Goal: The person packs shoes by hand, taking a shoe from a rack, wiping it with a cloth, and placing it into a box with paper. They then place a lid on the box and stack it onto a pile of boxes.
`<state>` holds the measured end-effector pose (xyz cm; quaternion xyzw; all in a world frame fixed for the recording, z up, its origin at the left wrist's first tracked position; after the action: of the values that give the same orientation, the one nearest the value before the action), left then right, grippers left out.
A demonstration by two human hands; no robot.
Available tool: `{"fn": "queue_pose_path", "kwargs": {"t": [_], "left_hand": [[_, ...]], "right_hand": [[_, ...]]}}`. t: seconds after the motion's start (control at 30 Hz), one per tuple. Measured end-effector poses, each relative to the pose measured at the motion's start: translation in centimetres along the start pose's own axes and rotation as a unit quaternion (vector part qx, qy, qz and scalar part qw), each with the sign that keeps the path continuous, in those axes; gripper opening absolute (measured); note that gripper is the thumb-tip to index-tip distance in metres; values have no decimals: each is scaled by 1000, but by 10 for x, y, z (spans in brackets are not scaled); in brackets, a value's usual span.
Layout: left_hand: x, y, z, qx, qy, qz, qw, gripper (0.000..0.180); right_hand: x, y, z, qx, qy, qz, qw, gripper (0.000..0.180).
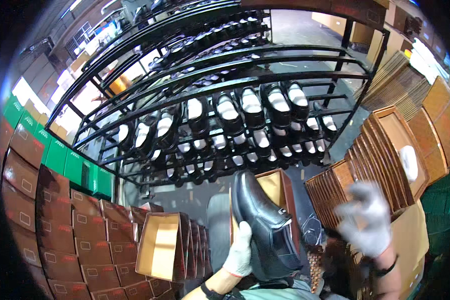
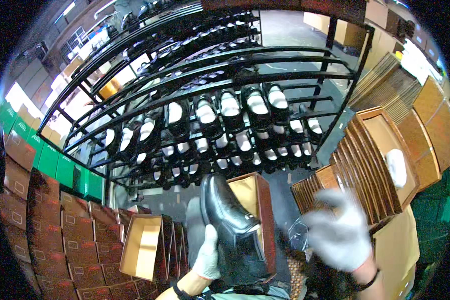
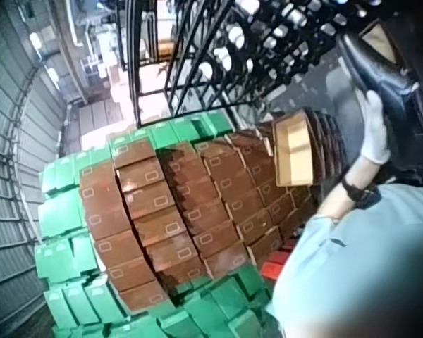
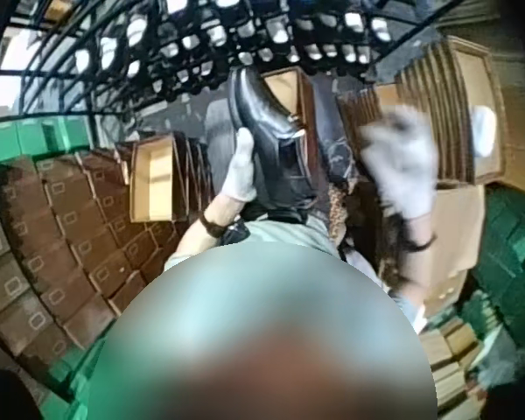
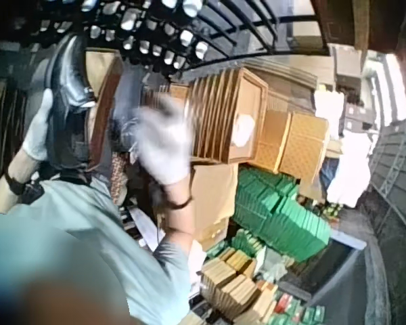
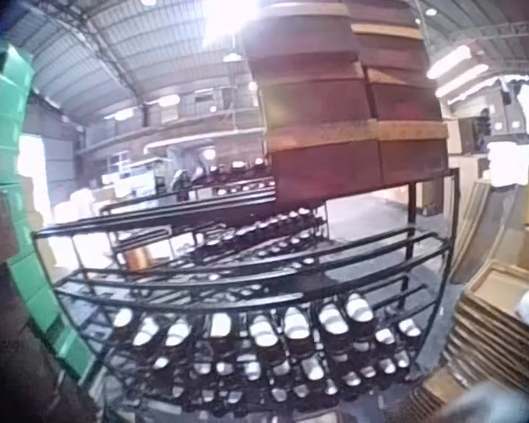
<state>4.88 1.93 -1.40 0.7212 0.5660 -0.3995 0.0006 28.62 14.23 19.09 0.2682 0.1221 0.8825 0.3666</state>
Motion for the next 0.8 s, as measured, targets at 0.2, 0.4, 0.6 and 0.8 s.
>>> {"fn": "queue_pose_path", "kwargs": {"t": [0.2,0.4,0.6,0.8], "left_hand": [[-13,-5,-33,11,64,-56,996,84],[-17,12,-6,-2,20,-2,1000,63],[-26,25,-7,262,-57,-135,954,106],[-39,28,-14,241,0,-163,957,101]], "right_hand": [[-27,43,-104,184,62,-20,981,41],[-43,58,-109,124,13,-34,992,41],[-56,41,-139,197,-4,-307,931,68],[-62,32,-139,249,-71,-244,935,61]]}}
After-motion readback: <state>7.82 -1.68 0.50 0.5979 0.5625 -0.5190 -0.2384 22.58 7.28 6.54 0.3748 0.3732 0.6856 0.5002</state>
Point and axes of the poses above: each hand's wrist, its own x-axis towards the middle knuckle, its own z-axis out of the back of the hand, y = z × x, the point moved 6 cm from there along x, towards the middle knuckle, and after that the axes turned 4 degrees about -y, right-handed, at the moved point
